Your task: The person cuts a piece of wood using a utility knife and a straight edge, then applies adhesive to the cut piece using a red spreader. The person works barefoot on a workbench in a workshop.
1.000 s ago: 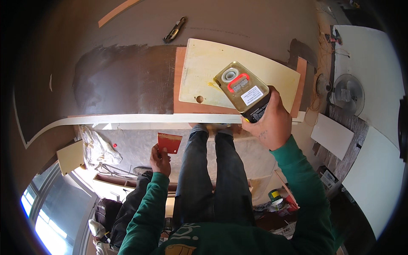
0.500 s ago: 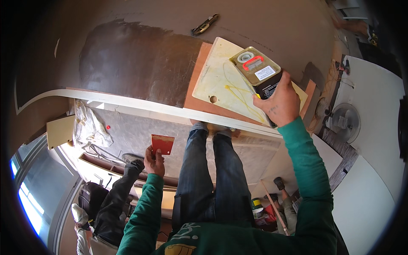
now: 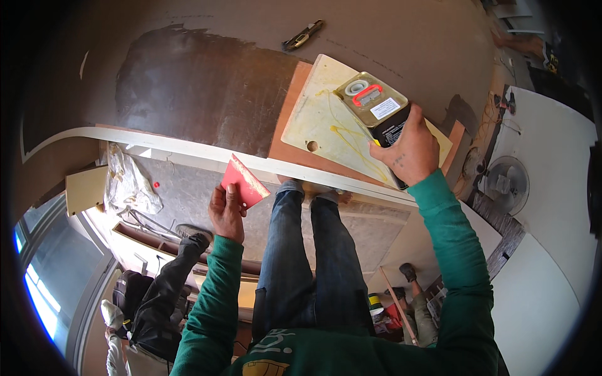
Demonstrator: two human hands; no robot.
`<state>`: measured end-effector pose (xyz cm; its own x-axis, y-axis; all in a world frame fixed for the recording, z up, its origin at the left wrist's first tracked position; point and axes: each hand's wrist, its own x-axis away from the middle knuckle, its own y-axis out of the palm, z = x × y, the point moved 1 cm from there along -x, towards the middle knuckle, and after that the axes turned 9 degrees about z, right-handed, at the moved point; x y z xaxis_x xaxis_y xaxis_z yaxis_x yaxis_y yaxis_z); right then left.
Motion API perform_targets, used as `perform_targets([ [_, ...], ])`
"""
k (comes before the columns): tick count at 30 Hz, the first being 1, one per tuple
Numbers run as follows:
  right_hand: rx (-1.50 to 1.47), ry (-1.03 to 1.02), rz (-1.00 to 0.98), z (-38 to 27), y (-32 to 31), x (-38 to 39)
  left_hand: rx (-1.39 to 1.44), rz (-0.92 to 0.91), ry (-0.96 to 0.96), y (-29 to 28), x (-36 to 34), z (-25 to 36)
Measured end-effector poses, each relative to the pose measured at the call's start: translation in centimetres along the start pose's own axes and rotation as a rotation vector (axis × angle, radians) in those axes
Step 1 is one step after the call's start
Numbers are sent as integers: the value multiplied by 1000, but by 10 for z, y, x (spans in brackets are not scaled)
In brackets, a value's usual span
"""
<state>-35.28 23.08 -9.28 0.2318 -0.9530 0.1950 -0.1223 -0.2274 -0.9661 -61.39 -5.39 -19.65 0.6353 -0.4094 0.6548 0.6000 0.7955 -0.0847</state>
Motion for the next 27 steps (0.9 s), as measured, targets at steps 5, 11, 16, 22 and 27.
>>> perform_targets([
  [5,-201,7,65,22,-7,7,135,-56,-142,42,-6,54],
  [11,-484,6,116,51,-19,25,192,-200,-157,102,-25,108],
  [16,-600,40,183,81,-22,44,300,-390,-249,179,-42,135],
  [22,-600,52,296,116,-33,64,48,-475,-338,276,-26,125],
  [27,-631,86,391,159,-45,66,-317,-620,-44,323,22,85],
])
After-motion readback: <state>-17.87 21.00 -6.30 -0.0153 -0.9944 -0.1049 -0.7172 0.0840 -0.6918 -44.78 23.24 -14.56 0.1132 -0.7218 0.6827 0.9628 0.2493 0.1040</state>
